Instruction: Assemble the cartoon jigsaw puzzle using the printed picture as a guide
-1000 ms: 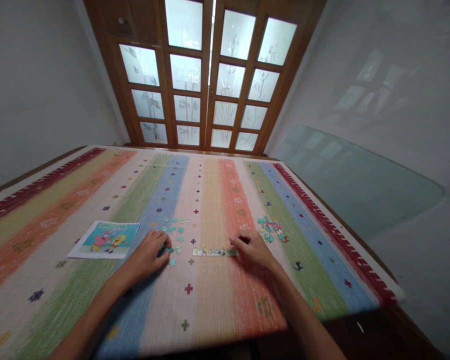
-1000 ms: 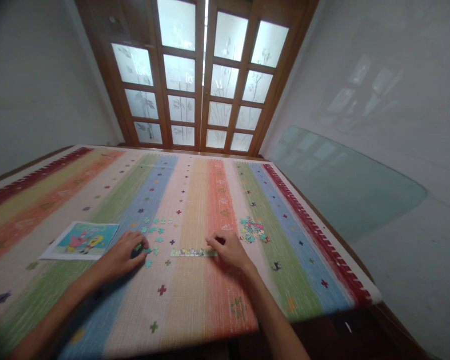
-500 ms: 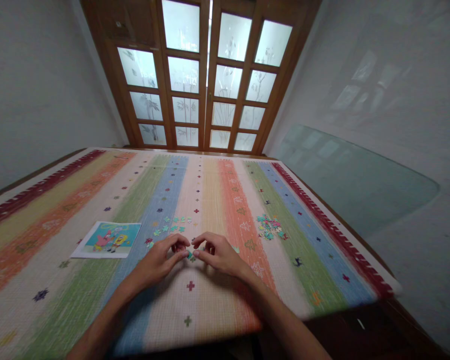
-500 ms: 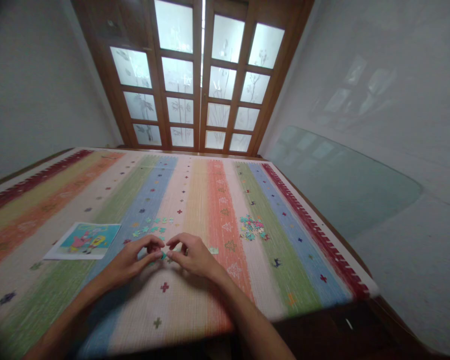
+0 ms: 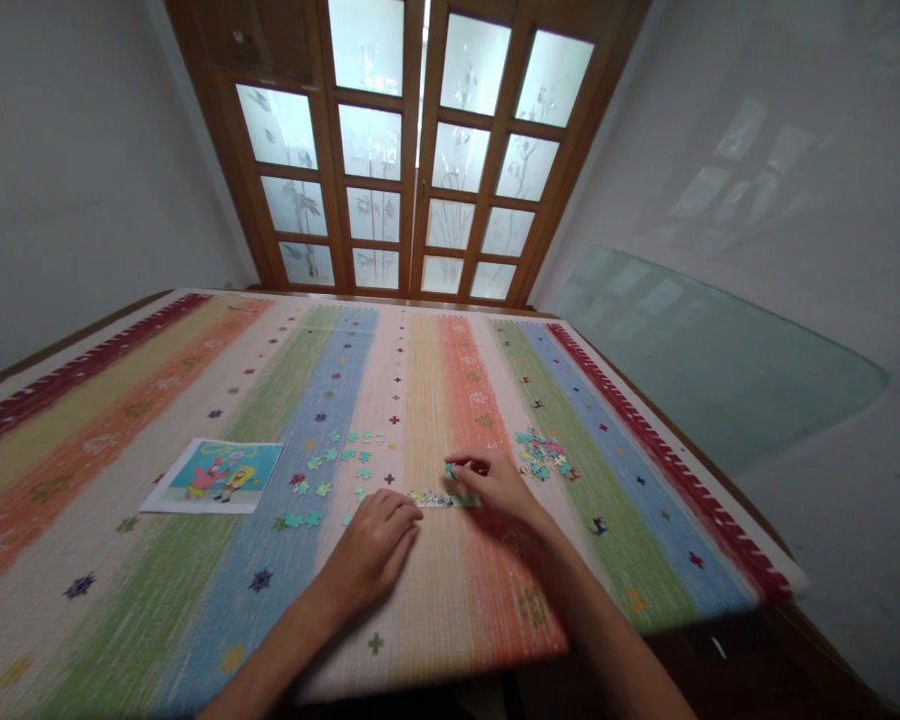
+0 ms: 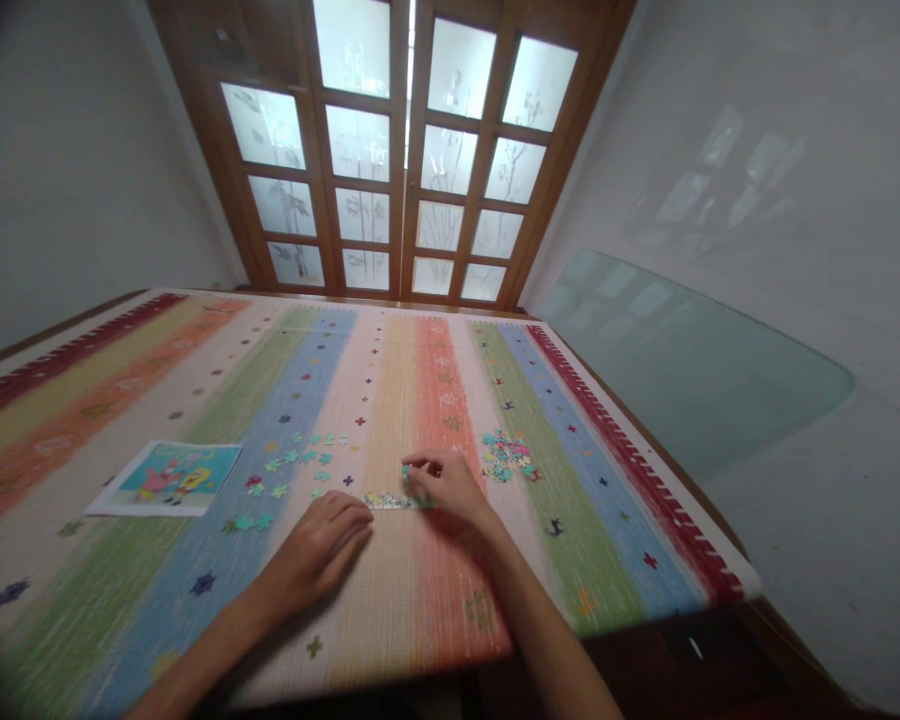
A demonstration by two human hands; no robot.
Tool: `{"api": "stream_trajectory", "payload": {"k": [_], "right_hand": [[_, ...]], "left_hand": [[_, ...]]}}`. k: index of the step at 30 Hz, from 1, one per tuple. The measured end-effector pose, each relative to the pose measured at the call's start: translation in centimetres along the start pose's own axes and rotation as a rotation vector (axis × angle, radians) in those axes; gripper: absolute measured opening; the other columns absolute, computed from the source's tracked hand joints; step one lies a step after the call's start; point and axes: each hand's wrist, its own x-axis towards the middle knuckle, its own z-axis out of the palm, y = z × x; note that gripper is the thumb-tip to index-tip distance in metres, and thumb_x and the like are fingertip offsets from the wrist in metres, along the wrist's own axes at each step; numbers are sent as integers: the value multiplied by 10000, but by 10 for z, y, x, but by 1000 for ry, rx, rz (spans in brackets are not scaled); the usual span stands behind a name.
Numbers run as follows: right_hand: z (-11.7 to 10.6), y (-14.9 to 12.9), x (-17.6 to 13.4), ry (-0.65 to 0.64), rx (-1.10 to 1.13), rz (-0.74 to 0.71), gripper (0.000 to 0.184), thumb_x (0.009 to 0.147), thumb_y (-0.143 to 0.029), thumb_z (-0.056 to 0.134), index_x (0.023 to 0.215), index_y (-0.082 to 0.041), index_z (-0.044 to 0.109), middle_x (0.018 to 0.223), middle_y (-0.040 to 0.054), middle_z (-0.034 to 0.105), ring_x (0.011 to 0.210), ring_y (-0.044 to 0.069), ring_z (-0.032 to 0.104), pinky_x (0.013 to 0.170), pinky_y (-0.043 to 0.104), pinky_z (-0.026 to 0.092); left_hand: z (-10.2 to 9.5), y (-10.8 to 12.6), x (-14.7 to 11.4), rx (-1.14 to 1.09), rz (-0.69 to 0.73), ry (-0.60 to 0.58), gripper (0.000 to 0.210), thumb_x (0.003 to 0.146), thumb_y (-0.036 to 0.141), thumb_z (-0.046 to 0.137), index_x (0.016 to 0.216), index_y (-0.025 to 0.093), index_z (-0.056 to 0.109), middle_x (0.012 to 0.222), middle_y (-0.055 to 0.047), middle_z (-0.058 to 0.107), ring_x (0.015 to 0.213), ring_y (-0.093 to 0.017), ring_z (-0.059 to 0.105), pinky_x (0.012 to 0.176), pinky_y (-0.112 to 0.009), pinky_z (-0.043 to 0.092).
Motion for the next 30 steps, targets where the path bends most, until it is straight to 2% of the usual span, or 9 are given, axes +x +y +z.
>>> {"api": "stream_trajectory", "payload": {"k": [2,7,14,30], "right_hand": [[-8,12,0,27,-3,52,240,834,-290,652,961,-141,791,639,27,708,564,152,595,592,275,453],[-15,25,-9,92,-76,68,166,789,-266,664,831,-162,786,733,52,757,646,174,647,652,293,485],[-16,29,-20,114,-161,74,166,806,-280,664,820,-169,786,757,50,764,681,184,656,673,296,477],[-14,23,-25,156,-347,9,110,810,-170,655,777,-176,760,763,50,725,699,180,623,688,295,469]], "left_hand": [[11,5,-5,56,37,6,179,1015,158,484,1101,192,637,1098,-94,699,1042,-254,631,916,-435,537],[27,9,-12,169,67,26,191,1007,184,528,1168,178,631,1297,-126,675,1264,-318,571,1044,-536,512],[32,8,-16,201,67,32,224,1010,202,535,1207,176,640,1300,-123,689,1246,-304,603,1061,-552,520],[31,9,-16,177,45,37,229,984,177,558,1194,184,647,1300,-118,693,1245,-303,608,1072,-554,511]]}}
